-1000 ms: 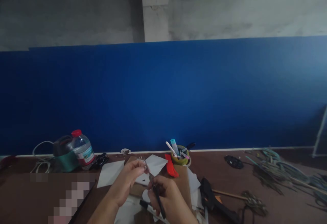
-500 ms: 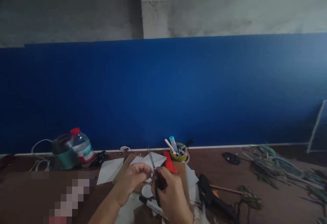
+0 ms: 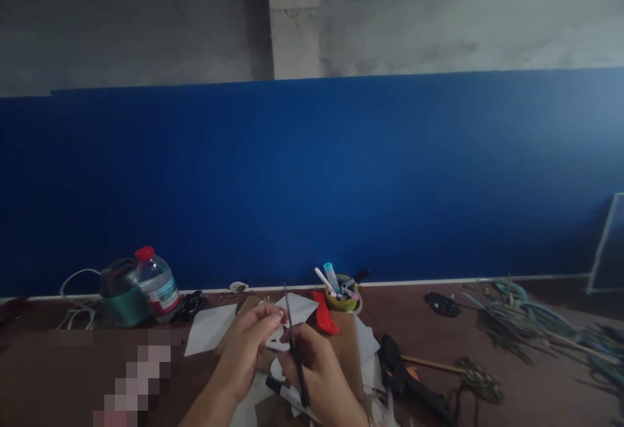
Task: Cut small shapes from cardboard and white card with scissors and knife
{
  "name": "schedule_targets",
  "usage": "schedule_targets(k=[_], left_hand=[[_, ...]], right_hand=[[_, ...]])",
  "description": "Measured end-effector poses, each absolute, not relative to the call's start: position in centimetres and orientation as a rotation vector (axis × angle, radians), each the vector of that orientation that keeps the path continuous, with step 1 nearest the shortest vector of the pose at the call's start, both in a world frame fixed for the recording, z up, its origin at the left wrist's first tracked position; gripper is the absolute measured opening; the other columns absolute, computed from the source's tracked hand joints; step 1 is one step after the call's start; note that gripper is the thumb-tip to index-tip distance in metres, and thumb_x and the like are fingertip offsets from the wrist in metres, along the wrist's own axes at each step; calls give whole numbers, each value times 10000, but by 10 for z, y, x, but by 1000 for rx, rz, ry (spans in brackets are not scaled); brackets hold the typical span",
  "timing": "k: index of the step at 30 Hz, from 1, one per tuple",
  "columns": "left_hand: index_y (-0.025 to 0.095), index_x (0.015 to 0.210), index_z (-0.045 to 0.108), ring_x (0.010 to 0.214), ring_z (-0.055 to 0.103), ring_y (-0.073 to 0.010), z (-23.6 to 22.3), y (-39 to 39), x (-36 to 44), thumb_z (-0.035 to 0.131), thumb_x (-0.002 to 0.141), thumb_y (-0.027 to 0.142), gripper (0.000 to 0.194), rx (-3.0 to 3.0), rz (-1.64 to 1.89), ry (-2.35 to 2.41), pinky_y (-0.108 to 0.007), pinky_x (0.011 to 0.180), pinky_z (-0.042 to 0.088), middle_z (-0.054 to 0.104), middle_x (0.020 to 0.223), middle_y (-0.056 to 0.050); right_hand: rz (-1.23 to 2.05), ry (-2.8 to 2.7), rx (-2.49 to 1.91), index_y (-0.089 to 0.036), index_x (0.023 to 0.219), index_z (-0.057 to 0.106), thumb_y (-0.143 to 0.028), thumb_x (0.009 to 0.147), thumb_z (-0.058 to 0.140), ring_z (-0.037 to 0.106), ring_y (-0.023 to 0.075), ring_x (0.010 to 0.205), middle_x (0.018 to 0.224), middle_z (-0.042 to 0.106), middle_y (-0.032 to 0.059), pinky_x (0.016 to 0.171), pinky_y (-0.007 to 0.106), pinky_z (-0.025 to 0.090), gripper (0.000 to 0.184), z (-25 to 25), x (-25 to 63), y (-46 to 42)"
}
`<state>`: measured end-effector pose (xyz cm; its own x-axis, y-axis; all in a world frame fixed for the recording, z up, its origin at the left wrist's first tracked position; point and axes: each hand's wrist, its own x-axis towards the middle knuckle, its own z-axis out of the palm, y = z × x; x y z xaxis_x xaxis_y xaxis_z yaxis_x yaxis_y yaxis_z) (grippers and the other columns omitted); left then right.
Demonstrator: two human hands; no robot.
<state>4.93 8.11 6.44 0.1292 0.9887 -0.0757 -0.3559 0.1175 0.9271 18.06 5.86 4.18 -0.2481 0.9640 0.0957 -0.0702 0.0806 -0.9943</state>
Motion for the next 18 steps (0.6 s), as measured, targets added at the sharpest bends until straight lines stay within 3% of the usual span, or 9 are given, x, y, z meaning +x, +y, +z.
schedule_targets(k=[4, 18], left_hand=[[170, 667, 553, 490, 506, -123, 65, 79, 51, 618, 685, 258, 110, 881, 1177, 843, -213, 431, 374, 569, 597, 9], [168, 652, 533, 467, 499, -110, 68, 76, 54, 606, 703, 252, 122, 881, 1182, 800, -190, 406, 378, 538, 537, 17]], right_hand=[[1465, -1377, -935, -182, 830, 492, -499, 696, 677, 416, 75, 502, 598, 457, -61, 473, 188, 353, 391, 44, 178, 56], [1438, -1387, -931, -167, 786, 510, -435, 695, 666, 410, 65, 474, 577, 458, -61, 448, 181, 362, 323, 52, 176, 54]])
